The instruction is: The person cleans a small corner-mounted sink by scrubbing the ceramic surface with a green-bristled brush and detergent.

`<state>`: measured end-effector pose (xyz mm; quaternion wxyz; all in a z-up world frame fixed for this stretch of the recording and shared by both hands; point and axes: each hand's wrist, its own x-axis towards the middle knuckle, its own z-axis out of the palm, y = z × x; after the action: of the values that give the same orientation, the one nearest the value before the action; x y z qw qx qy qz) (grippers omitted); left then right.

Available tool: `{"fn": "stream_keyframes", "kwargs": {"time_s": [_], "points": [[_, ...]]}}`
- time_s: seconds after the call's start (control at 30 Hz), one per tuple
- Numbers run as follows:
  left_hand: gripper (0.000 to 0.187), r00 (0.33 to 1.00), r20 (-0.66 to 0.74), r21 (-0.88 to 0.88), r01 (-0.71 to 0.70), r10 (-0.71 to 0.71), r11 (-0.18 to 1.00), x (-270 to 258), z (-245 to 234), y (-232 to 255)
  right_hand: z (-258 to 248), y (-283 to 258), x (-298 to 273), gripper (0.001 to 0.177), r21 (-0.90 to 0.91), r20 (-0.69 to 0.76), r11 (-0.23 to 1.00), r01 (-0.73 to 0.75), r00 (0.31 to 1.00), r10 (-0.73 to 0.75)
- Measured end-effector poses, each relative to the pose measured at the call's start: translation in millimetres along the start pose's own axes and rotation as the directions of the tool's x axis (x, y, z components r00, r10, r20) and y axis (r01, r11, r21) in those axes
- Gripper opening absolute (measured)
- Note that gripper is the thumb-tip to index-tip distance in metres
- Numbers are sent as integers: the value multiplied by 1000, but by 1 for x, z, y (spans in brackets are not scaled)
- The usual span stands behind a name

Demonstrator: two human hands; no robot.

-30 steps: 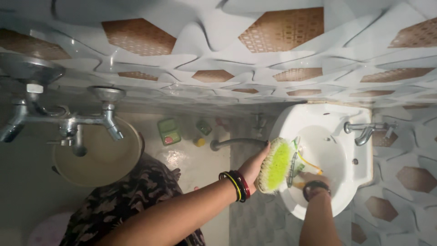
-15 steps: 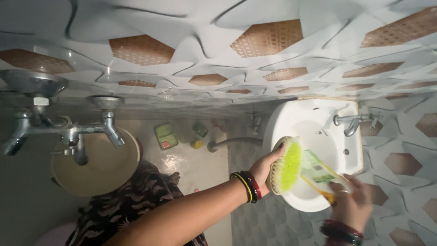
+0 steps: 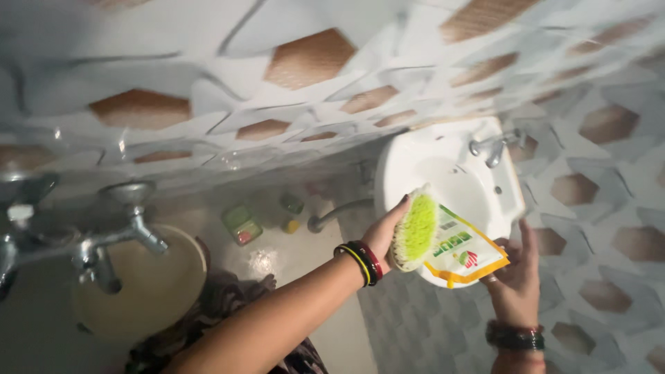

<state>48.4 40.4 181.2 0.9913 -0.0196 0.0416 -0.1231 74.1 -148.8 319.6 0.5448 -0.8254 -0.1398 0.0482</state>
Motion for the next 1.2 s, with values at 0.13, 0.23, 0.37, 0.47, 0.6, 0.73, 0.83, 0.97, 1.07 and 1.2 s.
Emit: {"fn": "stream_keyframes", "kwargs": {"time_s": [0.13,0.23,0.37,0.47,0.6,0.73,0.83,0.97,1.07,1.2], "points": [[63,995,22,14,99,-100,995,3,10,-8,-5,-4,15,86,-354,115,900,253,967,-227],[62,992,29,-20,122,-122,992,7,13,-12,-9,-7,28,33,-249,326,848,469,865,-383],[60,981,88,26,170,-172,985,17,15,-8,-28,-11,33,14,-178,416,928,328,880,-232],[63,957,4,101,288,-290,952,24,7,-1,-46,-21,27,10,-105,260,992,70,965,-41],[56,989,1,142,146,-148,979,34,-10,-12,-61,-54,29,25,-165,138,984,-72,986,95],[59,978,-7,174,208,-210,962,39,-9,-22,-49,-88,24,46,-631,200,767,119,980,12],[58,976,-59,218,217,-209,952,37,-3,-31,-43,-102,21,37,-836,190,519,176,981,-26],[58,971,-38,163,238,-235,958,37,4,-47,-32,-103,19,33,-926,144,348,146,989,-31],[57,986,6,163,161,-164,973,38,7,-57,-27,-95,21,34,-930,74,358,79,997,-28],[59,992,-2,129,126,-127,984,44,18,-62,-21,-88,18,46,-884,21,467,11,1000,16]]}}
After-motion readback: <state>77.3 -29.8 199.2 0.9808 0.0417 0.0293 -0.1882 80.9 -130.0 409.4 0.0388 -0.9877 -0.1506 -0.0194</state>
